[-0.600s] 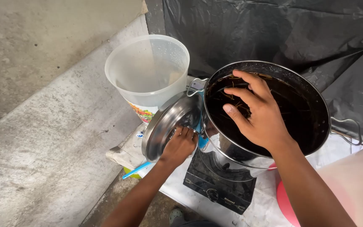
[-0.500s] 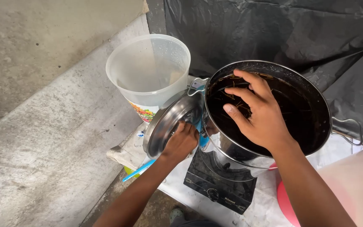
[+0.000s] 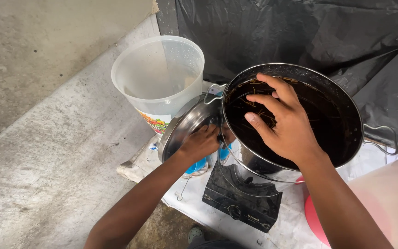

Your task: The person removes a lid from a pot on a portable stove and places it aside. They then use a blue ladle to stir a dark liquid containing thin brown sticks inside the pot. The person continues stirring the contents for the remainder of the video.

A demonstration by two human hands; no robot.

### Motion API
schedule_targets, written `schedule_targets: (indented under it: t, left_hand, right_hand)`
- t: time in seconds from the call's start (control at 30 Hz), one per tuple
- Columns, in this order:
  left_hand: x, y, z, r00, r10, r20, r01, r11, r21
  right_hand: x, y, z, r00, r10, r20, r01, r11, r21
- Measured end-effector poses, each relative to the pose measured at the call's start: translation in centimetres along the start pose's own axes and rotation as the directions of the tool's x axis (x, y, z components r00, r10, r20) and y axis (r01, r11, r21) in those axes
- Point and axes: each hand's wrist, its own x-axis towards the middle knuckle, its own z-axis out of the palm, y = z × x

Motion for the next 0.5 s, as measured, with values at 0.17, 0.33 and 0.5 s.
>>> schedule_targets:
  t: [0.17, 0.33, 0.5]
  left_hand:
    - [-0.5, -0.4, -3.7, 0.997, 0.056, 0.052, -0.061, 0.992, 0.113]
    - [-1.6, 0.7, -4.6, 1.000, 0.011, 0.006, -0.012, 0.976, 0.219]
    - [-2.5, 1.0, -5.1, 0.981, -0.058, -0.184, 0.087, 0.984, 0.153]
  right_hand:
    - [-0.2, -0.4, -0.3, 1.000, -0.017, -0.014, 0.017, 1.000, 0.006]
    - [-0.4, -0.3, -0.6, 0.999, -0.022, -0.038, 0.022, 1.000, -0.006]
    - [0.1, -1.2, -0.2, 0.999, -0.036, -0.001, 0.036, 0.999, -0.010]
